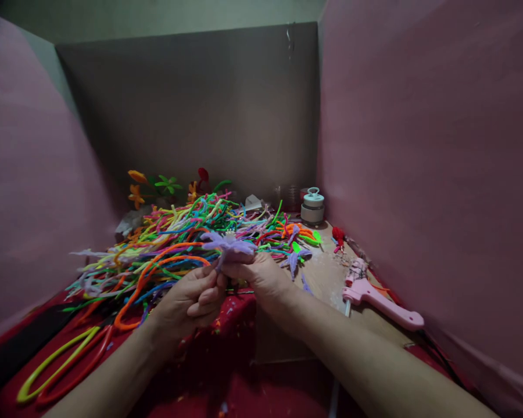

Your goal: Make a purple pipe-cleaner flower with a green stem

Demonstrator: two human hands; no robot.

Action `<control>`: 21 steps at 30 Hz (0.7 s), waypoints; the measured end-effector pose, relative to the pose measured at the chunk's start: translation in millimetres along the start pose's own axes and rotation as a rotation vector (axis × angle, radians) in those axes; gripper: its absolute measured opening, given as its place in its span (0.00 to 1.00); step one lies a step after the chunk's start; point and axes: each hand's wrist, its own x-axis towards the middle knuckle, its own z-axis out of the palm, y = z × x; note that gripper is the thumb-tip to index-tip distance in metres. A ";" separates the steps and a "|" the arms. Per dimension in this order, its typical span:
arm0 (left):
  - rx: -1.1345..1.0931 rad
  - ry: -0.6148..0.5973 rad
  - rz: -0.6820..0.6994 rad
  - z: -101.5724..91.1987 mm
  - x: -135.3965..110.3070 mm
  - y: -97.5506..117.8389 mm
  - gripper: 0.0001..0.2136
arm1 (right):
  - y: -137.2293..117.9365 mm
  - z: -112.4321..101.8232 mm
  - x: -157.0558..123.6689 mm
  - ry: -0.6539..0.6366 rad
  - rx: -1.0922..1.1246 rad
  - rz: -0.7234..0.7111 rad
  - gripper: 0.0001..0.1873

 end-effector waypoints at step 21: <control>0.114 0.208 0.149 8.3 0.2 -4.6 0.07 | -2.4 -7.0 2.1 -0.018 0.019 0.100 0.10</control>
